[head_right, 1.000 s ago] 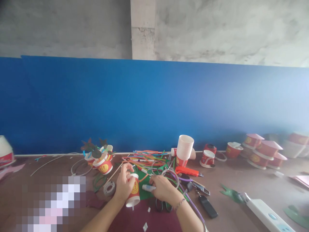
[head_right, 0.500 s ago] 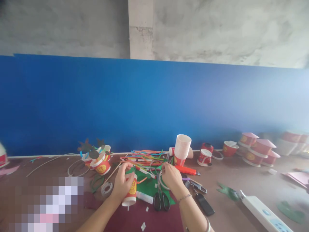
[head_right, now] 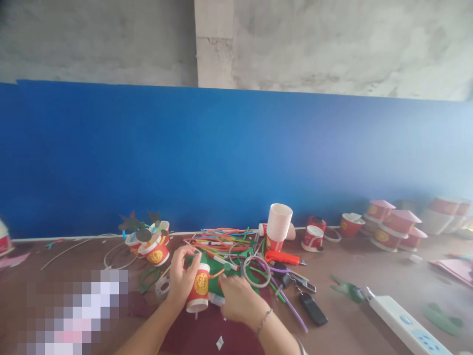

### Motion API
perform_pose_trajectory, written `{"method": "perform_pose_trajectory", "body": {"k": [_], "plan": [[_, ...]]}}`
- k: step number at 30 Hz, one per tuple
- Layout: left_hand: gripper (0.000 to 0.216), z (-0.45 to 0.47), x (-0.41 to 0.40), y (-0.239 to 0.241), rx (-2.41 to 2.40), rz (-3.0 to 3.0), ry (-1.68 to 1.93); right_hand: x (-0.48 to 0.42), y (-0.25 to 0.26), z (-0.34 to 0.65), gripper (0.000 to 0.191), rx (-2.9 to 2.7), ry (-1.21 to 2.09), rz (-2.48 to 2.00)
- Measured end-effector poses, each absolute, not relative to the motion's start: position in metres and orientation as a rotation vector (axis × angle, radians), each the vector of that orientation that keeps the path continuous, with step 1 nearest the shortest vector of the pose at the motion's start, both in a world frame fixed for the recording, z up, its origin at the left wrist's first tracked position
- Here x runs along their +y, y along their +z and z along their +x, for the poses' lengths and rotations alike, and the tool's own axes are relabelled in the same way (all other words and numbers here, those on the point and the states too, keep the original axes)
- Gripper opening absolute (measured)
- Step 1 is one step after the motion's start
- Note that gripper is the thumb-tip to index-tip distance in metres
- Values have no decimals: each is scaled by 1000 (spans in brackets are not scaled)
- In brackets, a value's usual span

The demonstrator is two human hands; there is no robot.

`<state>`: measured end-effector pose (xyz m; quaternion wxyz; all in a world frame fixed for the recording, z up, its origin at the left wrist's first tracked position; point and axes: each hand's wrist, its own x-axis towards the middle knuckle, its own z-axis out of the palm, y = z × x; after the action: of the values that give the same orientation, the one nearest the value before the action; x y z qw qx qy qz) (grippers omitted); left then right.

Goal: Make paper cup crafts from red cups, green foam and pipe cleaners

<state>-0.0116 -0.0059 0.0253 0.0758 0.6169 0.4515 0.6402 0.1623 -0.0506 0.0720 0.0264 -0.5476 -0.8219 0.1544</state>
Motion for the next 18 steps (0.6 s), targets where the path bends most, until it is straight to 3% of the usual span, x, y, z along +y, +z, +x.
{"method": "perform_pose_trajectory", "body": {"k": [9,18], "plan": [[2,-10,-10,26,1283,1834,1866,-42,58,159,40,-2359,313,-1931],[13,-15,-2,14,1388,1707,1757,-40,57,157,40,-2320,356,-1985]]}}
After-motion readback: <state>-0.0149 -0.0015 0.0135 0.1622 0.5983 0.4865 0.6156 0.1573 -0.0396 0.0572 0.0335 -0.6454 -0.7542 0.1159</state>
